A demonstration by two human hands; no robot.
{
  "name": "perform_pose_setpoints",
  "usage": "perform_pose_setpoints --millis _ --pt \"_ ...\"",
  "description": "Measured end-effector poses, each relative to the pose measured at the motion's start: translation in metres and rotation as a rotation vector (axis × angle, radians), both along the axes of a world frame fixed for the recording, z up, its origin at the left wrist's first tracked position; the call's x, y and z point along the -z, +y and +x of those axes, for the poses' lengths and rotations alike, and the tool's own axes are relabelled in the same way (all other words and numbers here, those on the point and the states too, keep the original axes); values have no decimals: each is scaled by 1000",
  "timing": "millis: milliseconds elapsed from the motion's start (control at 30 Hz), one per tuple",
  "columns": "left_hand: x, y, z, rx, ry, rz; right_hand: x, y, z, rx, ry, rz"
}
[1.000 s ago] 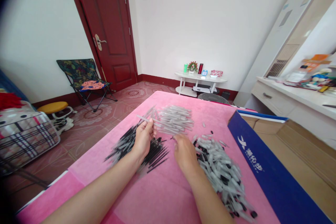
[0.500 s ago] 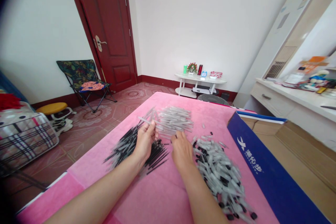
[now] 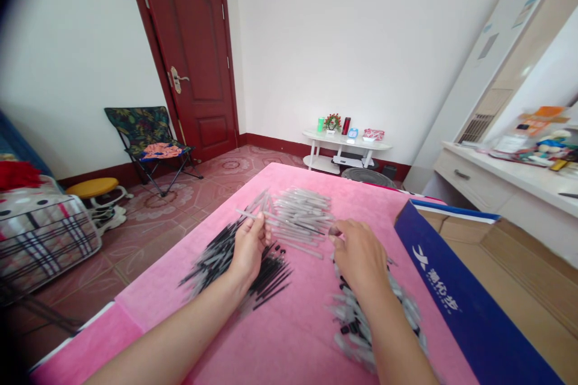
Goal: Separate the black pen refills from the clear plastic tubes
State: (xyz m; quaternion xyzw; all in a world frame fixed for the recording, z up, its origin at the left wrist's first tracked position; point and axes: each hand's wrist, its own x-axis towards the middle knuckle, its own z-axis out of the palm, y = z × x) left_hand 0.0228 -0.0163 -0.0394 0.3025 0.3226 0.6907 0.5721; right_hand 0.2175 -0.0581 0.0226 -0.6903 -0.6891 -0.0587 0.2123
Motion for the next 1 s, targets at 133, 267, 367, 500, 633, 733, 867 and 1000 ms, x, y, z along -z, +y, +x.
perform_pose_setpoints --millis 133,267,367,500,633,733,867,1000 --pt "0 0 1 9 -63 -26 -9 -3 -2 -32 -9 27" --pt "-2 -2 3 33 -105 -10 -12 -7 -8 -34 -25 27" --pt "-4 -4 4 39 -109 -5 -12 -9 -11 -49 -41 24" --pt "-4 -6 5 53 -90 11 -10 -9 -12 -59 -57 27" --pt "-5 -12 9 118 -67 -11 -12 -9 -12 -72 -79 47" --pt "-8 -21 17 217 -93 -45 -15 -11 -16 -107 -94 87" --pt "-11 -31 27 371 -223 -177 -20 -11 -21 -208 -25 191" --pt "-11 -27 27 351 -518 -363 -20 -7 -11 -170 156 376"
